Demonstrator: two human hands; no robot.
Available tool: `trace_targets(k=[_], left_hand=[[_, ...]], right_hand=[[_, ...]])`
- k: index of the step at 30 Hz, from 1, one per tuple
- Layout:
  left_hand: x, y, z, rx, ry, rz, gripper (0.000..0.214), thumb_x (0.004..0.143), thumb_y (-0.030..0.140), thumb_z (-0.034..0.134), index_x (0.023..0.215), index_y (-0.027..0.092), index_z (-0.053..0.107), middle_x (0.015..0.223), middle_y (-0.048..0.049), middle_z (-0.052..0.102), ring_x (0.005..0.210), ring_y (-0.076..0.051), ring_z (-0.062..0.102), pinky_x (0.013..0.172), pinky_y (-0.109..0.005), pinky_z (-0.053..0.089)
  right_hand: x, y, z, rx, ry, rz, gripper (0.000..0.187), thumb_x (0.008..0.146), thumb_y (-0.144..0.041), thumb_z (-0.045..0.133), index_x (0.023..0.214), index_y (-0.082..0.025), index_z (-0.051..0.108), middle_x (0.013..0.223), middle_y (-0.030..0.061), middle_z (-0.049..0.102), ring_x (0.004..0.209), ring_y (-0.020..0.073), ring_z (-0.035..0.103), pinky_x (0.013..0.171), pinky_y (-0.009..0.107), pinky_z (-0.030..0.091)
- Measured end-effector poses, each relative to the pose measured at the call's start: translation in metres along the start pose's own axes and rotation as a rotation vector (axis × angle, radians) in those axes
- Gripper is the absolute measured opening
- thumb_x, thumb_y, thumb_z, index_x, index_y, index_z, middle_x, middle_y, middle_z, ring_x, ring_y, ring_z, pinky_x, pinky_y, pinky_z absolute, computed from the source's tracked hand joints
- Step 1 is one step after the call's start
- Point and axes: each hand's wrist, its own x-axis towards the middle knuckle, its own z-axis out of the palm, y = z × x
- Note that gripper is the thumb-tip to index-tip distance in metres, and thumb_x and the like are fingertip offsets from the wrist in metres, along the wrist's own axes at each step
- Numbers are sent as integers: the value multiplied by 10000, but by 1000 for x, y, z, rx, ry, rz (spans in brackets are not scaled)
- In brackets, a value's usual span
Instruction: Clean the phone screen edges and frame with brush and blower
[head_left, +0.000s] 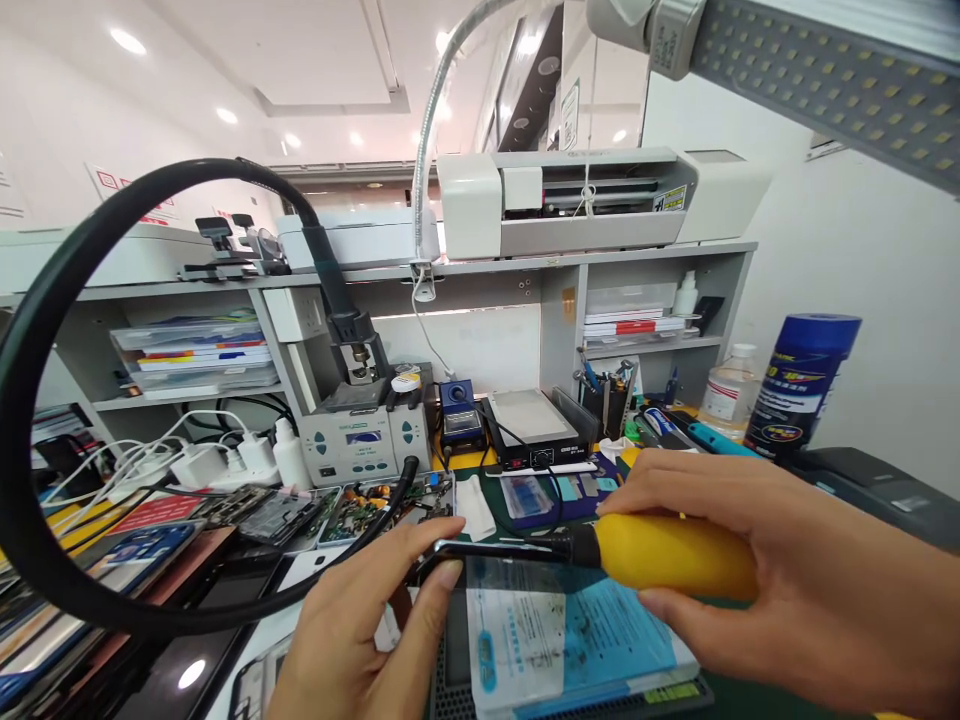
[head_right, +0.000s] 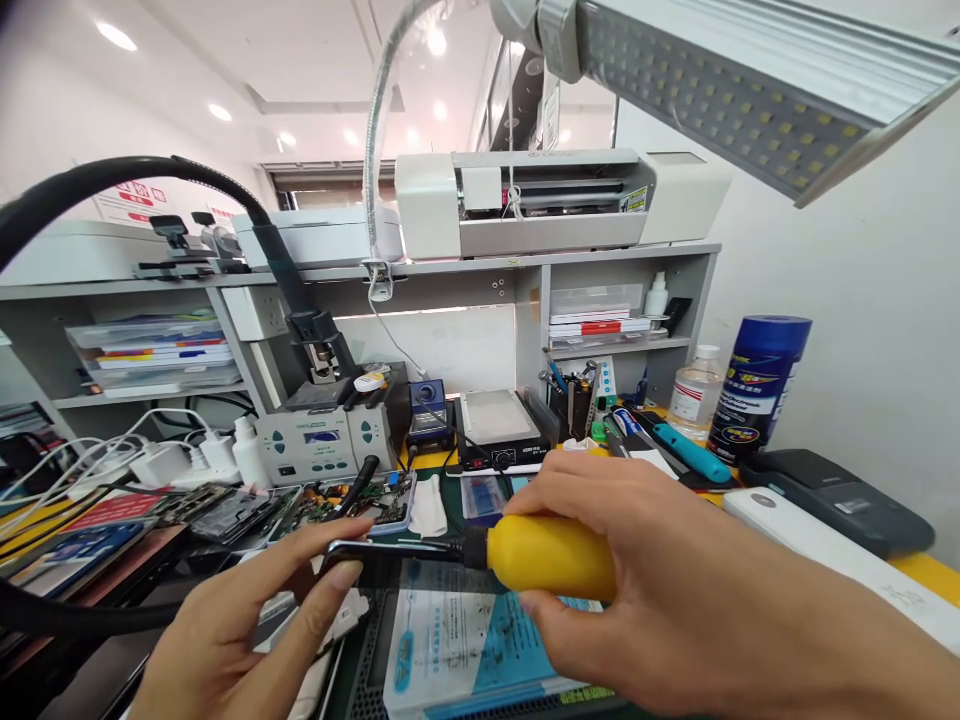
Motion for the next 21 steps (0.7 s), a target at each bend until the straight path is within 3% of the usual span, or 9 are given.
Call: trace_targets(k=[6, 19, 21], left_hand=[[2, -3, -5, 2, -42, 43, 320, 983, 350, 622, 1301, 318, 628, 1142, -1, 788, 886, -169, 784, 796, -246, 638], [10, 2, -5, -58, -61, 35, 301, 994, 333, 602, 1293, 349, 624, 1135, 40, 786, 954, -144, 779, 773, -180, 630], [9, 2, -5, -41, -61, 36, 306, 990, 353, 608, 1296, 350, 624, 1140, 36, 786, 958, -151, 779, 776, -187, 633]], right_hand=[[4, -3, -6, 32, -29, 12, 155, 815, -255, 721, 945, -320, 667, 906, -48, 680, 746, 166, 643, 611, 256, 512], [4, -4, -8, 6, -21, -4, 155, 782, -223, 717, 893, -321, 671, 879, -43, 689, 748, 181, 643, 646, 284, 541], [5, -4, -8, -7, 77, -11, 154, 728, -233, 750, 841, -316, 684, 828, -45, 690, 712, 180, 641, 633, 280, 542]])
